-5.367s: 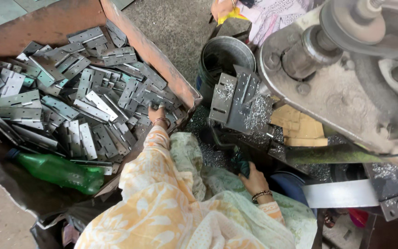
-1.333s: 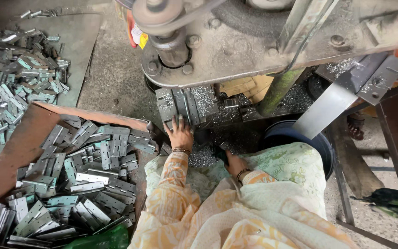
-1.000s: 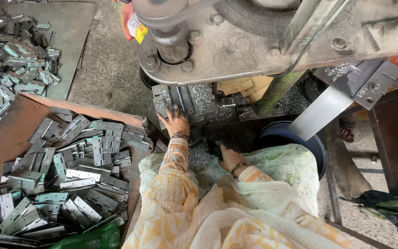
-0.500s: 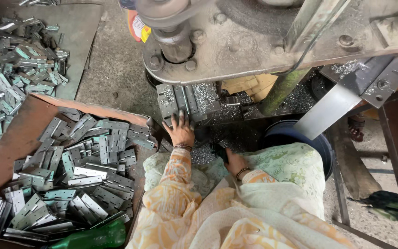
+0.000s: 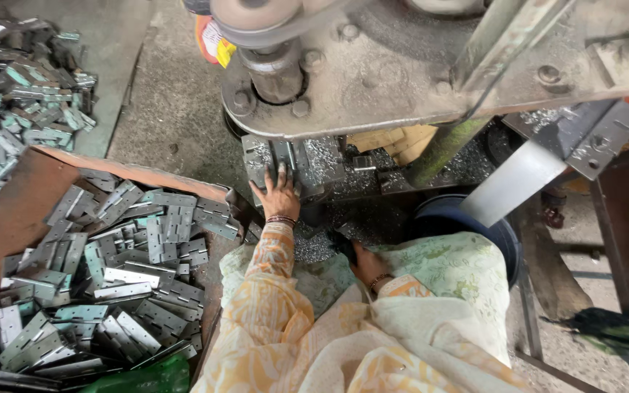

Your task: The person repeatedly picks up small metal parts from a bin, places them into a grinding machine, and removes them after processing. The person handles the parts one at a time and returns them to the bin after each cycle.

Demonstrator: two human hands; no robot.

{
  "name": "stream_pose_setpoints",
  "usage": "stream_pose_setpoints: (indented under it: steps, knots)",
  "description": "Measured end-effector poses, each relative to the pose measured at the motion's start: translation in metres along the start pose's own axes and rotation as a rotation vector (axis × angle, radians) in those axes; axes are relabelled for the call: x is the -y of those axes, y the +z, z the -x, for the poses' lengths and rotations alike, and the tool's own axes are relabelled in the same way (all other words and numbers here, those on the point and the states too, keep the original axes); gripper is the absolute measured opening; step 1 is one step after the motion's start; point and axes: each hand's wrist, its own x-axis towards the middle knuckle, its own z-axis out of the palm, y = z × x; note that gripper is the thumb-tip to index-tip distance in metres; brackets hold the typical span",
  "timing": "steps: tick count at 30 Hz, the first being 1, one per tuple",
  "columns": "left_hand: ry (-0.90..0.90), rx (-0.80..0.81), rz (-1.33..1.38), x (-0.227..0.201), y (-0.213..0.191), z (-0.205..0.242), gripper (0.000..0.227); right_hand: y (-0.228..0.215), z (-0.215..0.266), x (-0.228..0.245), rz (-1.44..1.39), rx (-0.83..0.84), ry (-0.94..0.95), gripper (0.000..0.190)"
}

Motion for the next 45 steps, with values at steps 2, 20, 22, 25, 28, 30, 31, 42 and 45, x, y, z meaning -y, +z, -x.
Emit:
stream_pose_setpoints:
  steps: [2, 20, 22, 25, 28, 30, 31, 42, 45]
  knots:
    - [0.018, 0.037, -0.022, 0.001, 0.002, 0.003, 0.05, 0.011, -0.005, -0.008, -0.013, -0.006, -0.016, 0.063]
    - [-0.046, 0.19, -0.175, 0.002, -0.019, -0.036, 0.055, -0.039, 0.002, 0.025, 0.114, 0.106, 0.038, 0.065]
    - [-0.053, 0.165, -0.122, 0.004, -0.017, -0.036, 0.053, -0.015, 0.006, 0.011, 0.071, 0.055, 0.049, 0.07]
    - [-0.046, 0.209, -0.13, 0.01, -0.022, -0.044, 0.05, 0.006, -0.009, -0.001, -0.015, -0.004, -0.017, 0.075]
    - [-0.029, 0.216, -0.123, 0.006, -0.015, -0.036, 0.052, 0.013, -0.005, -0.015, 0.02, 0.047, 0.016, 0.073]
    - [-0.032, 0.207, -0.132, 0.006, -0.016, -0.038, 0.053, 0.008, -0.006, -0.013, -0.005, 0.065, 0.023, 0.074]
    - [-0.029, 0.227, -0.151, 0.007, -0.015, -0.036, 0.053, 0.006, 0.0, -0.011, -0.017, 0.08, 0.028, 0.074]
    - [0.017, 0.084, -0.143, 0.001, -0.008, -0.008, 0.055, -0.074, -0.007, 0.047, 0.104, 0.195, 0.02, 0.051]
    - [0.081, 0.059, -0.129, -0.002, -0.006, 0.034, 0.052, -0.083, -0.005, 0.058, 0.108, 0.197, 0.044, 0.05]
